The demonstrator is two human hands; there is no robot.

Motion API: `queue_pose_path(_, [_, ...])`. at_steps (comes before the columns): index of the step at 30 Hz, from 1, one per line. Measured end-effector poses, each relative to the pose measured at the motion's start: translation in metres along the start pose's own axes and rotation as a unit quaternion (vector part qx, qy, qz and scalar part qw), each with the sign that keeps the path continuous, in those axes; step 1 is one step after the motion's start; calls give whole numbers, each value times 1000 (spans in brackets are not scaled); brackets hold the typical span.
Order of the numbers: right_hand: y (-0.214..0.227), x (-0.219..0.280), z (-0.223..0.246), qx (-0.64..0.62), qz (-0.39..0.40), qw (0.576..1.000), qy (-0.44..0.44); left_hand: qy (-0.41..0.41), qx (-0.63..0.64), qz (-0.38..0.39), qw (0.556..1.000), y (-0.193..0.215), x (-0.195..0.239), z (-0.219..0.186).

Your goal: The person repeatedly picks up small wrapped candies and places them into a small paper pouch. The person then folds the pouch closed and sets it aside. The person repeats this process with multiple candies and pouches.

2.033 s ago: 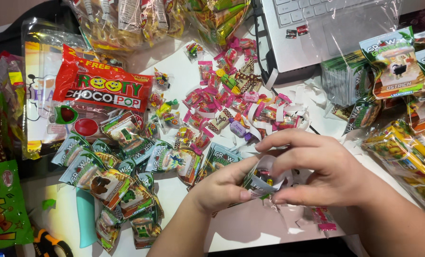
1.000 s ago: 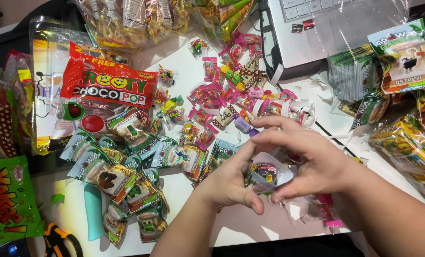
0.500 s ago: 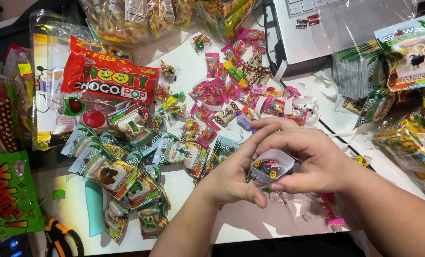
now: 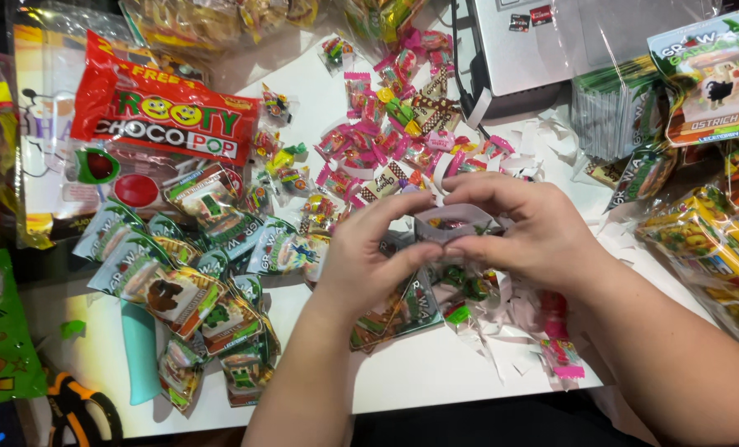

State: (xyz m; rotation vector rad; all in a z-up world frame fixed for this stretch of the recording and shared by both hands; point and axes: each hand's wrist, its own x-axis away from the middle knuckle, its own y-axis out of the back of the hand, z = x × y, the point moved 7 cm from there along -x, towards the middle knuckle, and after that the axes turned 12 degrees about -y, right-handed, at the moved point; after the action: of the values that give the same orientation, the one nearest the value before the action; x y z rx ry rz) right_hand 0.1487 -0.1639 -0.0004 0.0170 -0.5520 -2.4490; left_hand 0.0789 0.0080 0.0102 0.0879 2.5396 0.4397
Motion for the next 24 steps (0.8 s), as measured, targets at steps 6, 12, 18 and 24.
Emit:
queue_pose_path(6, [-10, 4, 2, -178, 27, 981, -69, -38, 45, -45, 997, 4, 1, -6])
queue_pose_path(12, [-15, 6, -12, -273, 28, 952, -134, 16, 3, -44, 999, 3, 0, -8])
queue_pose_path(18, [-16, 8, -11, -239, 33, 967, -79, -47, -31, -43, 997, 0, -2, -20])
queue_pose_path(24, [-15, 9, -7, -215, 22, 974, -73, -75, -54, -51, 994, 1, -2, -22])
